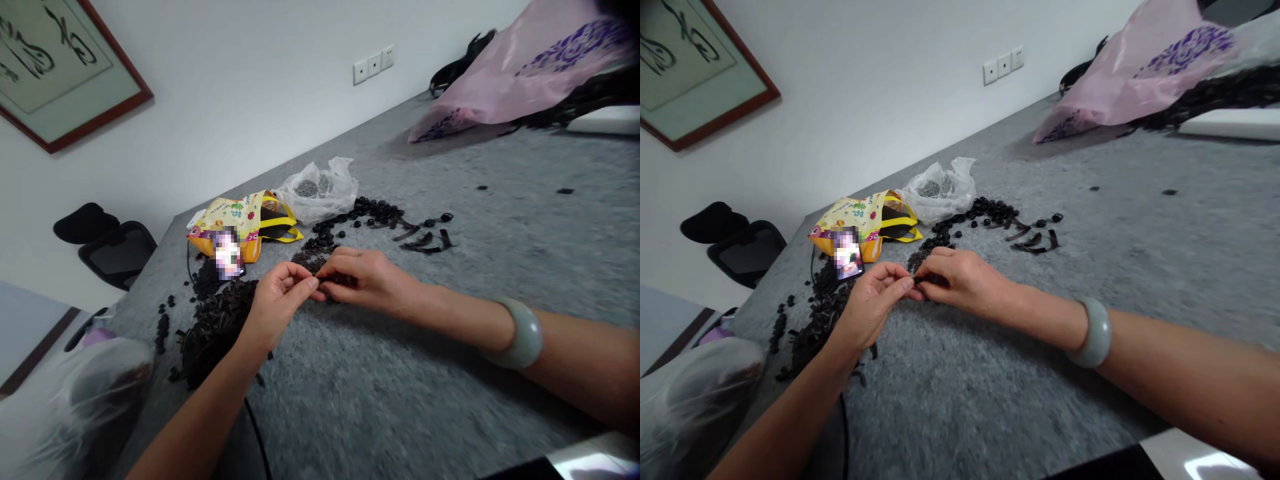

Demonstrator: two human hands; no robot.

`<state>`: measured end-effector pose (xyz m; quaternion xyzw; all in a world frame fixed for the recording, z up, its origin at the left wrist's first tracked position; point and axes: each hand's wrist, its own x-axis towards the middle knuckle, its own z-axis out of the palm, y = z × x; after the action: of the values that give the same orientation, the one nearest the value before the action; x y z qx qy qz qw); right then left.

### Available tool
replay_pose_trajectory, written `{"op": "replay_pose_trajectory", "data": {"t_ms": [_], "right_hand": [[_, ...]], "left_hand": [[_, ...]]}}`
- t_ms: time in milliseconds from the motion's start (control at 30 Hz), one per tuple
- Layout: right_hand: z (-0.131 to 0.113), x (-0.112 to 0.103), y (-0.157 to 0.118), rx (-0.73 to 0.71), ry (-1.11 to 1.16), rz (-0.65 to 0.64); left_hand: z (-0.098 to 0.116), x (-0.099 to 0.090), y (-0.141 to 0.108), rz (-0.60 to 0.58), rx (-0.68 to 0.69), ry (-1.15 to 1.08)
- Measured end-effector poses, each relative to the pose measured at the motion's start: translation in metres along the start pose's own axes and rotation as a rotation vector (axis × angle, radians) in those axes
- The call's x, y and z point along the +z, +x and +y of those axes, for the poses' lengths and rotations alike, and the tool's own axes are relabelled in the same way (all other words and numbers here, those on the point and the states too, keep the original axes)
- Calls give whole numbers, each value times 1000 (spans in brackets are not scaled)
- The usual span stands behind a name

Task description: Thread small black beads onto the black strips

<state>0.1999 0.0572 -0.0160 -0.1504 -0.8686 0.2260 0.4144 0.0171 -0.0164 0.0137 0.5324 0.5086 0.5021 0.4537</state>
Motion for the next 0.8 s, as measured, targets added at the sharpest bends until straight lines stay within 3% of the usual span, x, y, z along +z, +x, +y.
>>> {"op": "replay_pose_trajectory", "data": {"t_ms": [333,700,800], "right_hand": [[-2,-5,-1,-132,-215,-55],[2,-4,2,-116,-96,-49],[-2,-5,3,-72,-62,-64]], "left_hand": [[-8,-6,4,11,-16,132],[-4,-8,2,46,129,301],[-4,-8,2,40,77,204]]}}
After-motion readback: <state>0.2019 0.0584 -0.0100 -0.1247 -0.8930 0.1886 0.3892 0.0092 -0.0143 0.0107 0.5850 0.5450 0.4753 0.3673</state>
